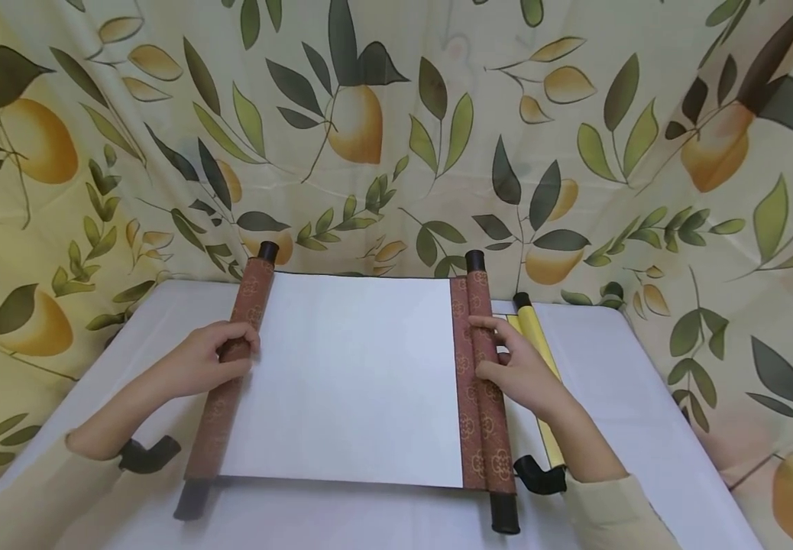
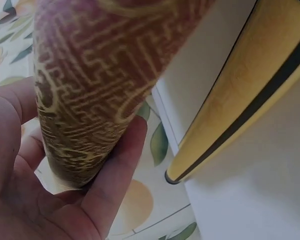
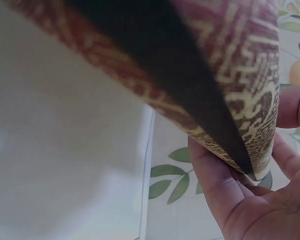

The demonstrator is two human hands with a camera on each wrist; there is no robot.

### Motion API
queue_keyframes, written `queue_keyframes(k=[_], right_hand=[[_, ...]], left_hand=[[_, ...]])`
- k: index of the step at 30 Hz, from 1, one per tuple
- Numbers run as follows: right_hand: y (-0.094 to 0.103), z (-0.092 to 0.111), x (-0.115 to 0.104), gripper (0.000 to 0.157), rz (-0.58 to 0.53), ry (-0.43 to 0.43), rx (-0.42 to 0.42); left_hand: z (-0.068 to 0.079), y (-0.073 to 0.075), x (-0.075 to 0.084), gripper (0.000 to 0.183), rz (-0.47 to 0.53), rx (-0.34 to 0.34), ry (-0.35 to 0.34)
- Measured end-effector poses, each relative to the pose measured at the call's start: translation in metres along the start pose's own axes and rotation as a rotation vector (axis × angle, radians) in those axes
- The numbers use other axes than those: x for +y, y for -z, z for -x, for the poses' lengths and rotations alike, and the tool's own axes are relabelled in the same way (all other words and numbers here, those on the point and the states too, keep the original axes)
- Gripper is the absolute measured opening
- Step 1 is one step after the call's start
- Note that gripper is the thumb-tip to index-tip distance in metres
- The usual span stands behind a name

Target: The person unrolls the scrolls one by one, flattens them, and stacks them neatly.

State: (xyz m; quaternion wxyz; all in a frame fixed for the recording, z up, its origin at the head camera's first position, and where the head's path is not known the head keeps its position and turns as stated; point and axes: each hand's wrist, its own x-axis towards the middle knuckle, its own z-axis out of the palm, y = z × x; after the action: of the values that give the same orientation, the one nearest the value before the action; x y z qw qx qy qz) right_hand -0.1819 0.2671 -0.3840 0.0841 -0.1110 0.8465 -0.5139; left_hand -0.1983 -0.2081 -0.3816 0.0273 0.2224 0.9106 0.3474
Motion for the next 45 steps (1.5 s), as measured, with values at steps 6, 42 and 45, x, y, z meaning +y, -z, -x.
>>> queue_keyframes(k=[6, 42, 45], right_hand=[[-0.001, 0.001, 0.001, 0.069, -0.006, -0.008, 0.003], [0.01, 0.009, 0.009, 0.068, 0.04, -0.015, -0.013], [0.011, 0.009, 0.009, 0.067, 0.039, -0.015, -0.015]], left_hand=[[0.001, 0.001, -0.001, 0.018, -0.038, -0.006, 0.004], [0.002, 0.011, -0.004, 0.01, -0.072, -0.008, -0.006], [0.002, 0.011, -0.005, 0.009, -0.1, 0.002, -0.016]])
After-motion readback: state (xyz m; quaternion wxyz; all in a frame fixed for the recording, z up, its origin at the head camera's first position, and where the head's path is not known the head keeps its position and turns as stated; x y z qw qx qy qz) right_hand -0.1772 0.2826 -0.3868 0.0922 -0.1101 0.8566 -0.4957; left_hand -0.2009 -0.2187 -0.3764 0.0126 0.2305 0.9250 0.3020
